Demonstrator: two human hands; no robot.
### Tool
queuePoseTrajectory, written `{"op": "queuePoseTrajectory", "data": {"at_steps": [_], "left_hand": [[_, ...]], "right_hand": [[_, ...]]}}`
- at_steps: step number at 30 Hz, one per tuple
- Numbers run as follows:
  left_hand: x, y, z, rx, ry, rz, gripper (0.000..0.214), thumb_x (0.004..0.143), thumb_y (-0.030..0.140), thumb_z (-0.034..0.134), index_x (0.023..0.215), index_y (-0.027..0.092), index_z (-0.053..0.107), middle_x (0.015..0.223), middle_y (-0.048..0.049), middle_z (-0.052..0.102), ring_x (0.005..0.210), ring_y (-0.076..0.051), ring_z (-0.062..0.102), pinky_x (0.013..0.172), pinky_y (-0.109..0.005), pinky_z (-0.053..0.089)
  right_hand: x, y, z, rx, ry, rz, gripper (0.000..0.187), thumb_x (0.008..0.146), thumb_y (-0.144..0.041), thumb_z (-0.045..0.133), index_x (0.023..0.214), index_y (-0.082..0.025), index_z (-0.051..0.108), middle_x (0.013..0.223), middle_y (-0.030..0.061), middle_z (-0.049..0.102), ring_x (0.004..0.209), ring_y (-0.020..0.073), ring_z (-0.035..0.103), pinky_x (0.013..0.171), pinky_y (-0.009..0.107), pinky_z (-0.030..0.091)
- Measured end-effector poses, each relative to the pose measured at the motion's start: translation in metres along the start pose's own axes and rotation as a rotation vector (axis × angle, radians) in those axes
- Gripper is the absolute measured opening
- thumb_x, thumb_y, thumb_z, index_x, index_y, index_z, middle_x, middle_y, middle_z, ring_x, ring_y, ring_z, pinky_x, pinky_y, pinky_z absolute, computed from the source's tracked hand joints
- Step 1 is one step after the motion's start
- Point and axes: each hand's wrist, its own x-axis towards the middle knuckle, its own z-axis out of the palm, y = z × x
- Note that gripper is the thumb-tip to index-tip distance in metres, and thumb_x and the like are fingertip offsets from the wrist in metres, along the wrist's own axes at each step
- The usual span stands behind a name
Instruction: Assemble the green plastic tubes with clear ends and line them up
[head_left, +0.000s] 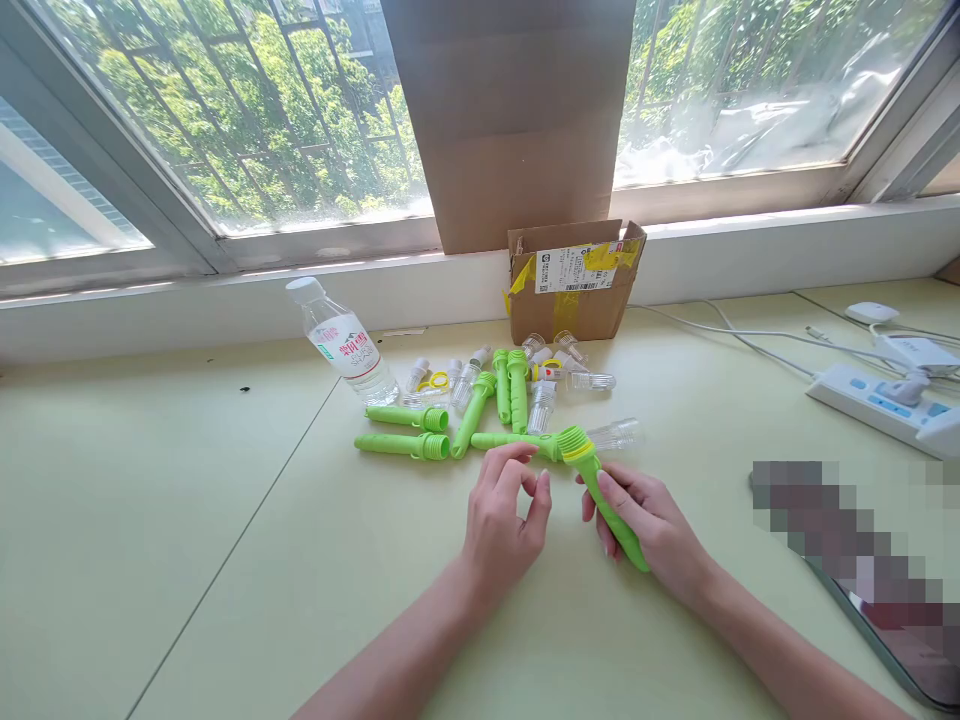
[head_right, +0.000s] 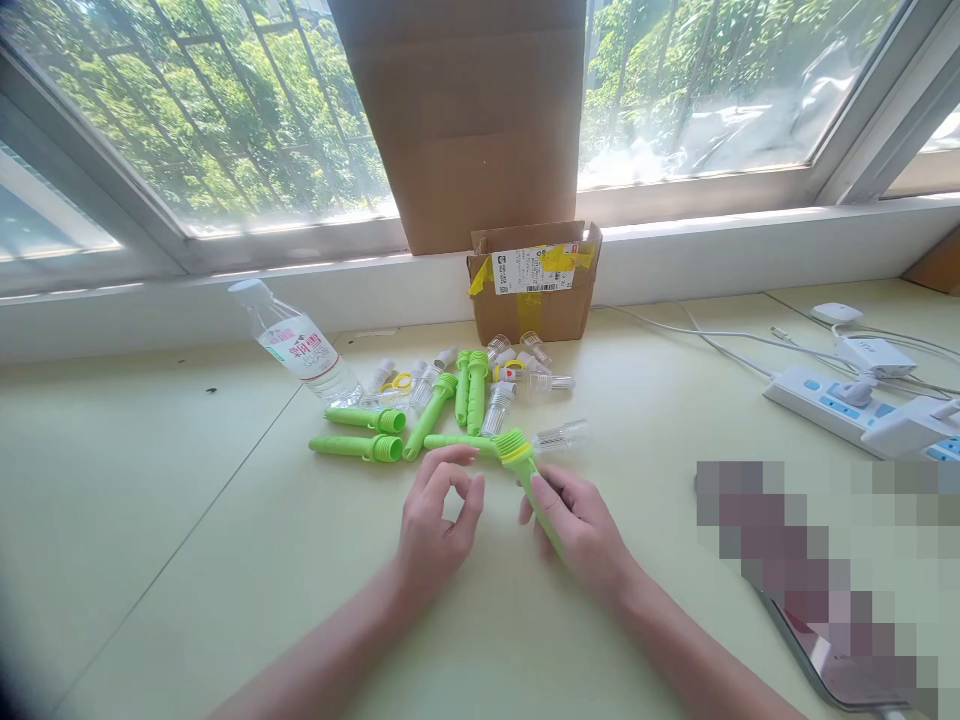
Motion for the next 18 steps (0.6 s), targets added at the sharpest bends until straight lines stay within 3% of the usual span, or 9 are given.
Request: {"op": "queuePoseTrajectory", "data": {"at_steps": [8,18], "left_hand": [[0.0015,-0.0003,0.0007,0.006,-0.01,-0.028,0.018,0.081,0.009,0.052,0.071,0.019,0.041,0.09,-0.007,0.061,0.102,-0.02,0.059,0.079,-0.032,0.049],[0.001,-0.0029,0.0016,0.016,-0.05,-0.049,0.018,0.08,0.008,0.049,0.07,0.019,0.04,0.095,-0.0086,0.063,0.099,-0.02,0.061,0.076,-0.031,0.05]], "right_hand": [[0.0007,0.0006,0.001,0.04,0.101,-0.044,0.037,0.09,-0.053,0.045,0.077,-0.019,0.052,0.077,0.0037,0.062,0.045,0.0101,0.049,0.044,0.026,0.038],[0.0018,0.0002,0.0018,0.039,0.125,-0.076,0.036,0.091,-0.051,0.045,0.077,-0.019,0.051,0.077,0.0031,0.061,0.045,0.0096,0.049,0.043,0.026,0.037]]}}
